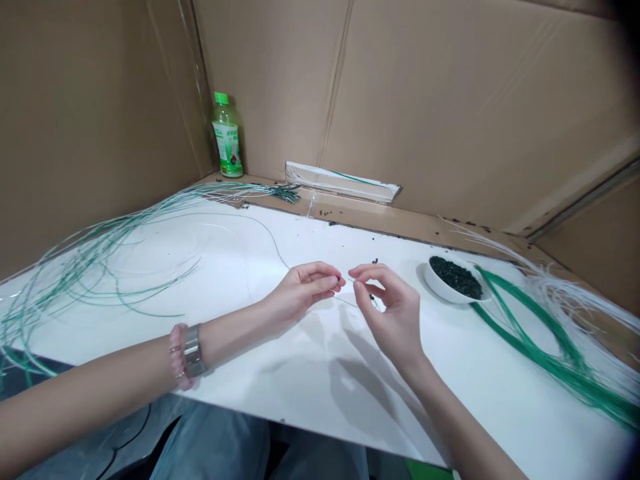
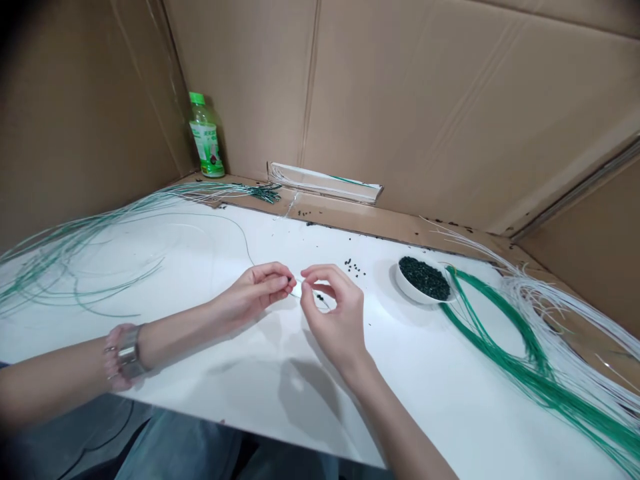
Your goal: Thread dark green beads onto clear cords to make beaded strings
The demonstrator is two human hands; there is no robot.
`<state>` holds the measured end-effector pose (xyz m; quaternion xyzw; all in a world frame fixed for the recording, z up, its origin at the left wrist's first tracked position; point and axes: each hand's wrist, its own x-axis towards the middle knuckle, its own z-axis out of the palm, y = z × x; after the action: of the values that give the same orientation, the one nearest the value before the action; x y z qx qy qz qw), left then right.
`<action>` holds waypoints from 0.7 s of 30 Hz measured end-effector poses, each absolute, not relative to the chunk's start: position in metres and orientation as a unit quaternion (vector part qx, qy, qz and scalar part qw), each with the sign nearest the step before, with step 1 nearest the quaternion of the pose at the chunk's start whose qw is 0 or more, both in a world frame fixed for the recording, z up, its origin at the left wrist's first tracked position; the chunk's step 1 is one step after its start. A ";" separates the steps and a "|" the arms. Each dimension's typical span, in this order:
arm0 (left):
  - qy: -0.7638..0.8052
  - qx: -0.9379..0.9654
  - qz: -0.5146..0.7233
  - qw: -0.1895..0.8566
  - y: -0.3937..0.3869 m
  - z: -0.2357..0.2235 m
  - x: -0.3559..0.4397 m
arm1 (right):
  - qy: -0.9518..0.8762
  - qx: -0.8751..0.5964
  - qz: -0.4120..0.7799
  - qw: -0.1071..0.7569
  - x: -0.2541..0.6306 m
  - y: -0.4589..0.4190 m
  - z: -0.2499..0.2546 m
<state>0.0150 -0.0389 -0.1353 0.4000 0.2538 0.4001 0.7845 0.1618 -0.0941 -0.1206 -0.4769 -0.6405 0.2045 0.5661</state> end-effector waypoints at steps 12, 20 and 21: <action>0.238 0.396 0.342 0.818 -0.042 -0.139 0.010 | -0.678 -0.470 0.189 0.532 0.155 -0.104 -0.117; 0.237 0.426 0.340 0.804 -0.041 -0.140 0.008 | -0.701 -0.470 0.152 0.514 0.154 -0.106 -0.115; 0.231 0.427 0.341 0.805 -0.041 -0.140 0.008 | -0.703 -0.470 0.148 0.512 0.154 -0.106 -0.116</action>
<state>0.0078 -0.0407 -0.1401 0.4268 0.2314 0.3406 0.8052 0.1544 -0.1060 -0.1156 -0.4703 -0.7035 0.1481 0.5119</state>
